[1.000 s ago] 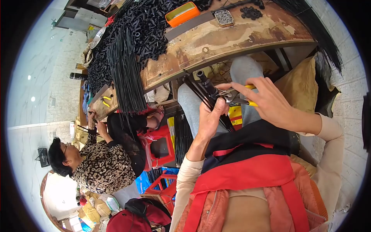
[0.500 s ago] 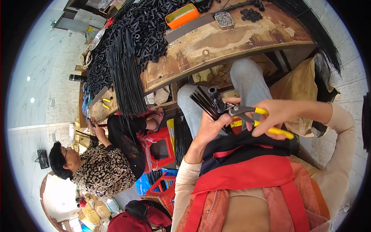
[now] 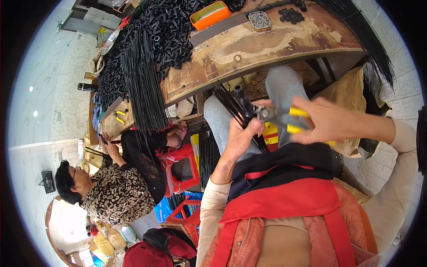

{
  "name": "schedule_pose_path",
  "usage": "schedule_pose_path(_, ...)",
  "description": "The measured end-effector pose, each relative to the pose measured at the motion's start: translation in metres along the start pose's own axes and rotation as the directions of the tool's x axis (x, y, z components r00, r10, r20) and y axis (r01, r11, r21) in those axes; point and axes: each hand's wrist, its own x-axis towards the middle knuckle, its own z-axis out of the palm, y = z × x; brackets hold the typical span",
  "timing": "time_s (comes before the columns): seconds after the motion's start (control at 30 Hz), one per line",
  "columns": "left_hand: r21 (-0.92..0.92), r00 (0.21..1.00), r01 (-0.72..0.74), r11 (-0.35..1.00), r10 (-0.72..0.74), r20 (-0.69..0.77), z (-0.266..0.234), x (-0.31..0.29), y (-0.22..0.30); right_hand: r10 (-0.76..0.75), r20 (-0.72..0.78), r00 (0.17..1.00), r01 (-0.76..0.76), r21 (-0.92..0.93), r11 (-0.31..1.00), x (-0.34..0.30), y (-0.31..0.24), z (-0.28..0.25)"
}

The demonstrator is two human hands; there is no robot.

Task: Assembling and organizing bundles of black electrical wires using pliers and an assembly jig on a workbench.

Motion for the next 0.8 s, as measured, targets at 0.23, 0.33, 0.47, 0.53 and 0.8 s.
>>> schedule_pose_path(0.23, -0.013, 1.000, -0.026, 1.000, 0.026, -0.014, -0.001, 0.003, 0.002, -0.274, -0.066, 0.959, 0.248, -0.259, 0.933, 0.003, 0.001, -0.018)
schedule_pose_path(0.33, -0.073, 0.996, -0.013, 0.997, 0.019, 0.087, -0.003, -0.002, 0.004, -0.007, 0.481, 0.877, -0.300, 0.558, 0.774, 0.008, 0.008, -0.003)
schedule_pose_path(0.47, -0.032, 0.999, -0.022, 0.999, 0.023, 0.044, -0.005, -0.003, 0.002, -0.086, -0.151, 0.985, 0.092, 0.035, 0.995, 0.008, 0.010, 0.008)
schedule_pose_path(0.53, -0.054, 0.998, -0.054, 0.997, 0.055, 0.016, 0.000, -0.001, 0.003, -0.588, -0.398, 0.704, 0.370, -0.502, 0.782, 0.017, 0.025, 0.007)
schedule_pose_path(0.8, -0.004, 0.997, -0.039, 0.999, 0.039, 0.066, -0.002, -0.003, 0.005, -0.124, 0.040, 0.992, 0.076, 0.596, 0.800, 0.026, 0.036, 0.056)
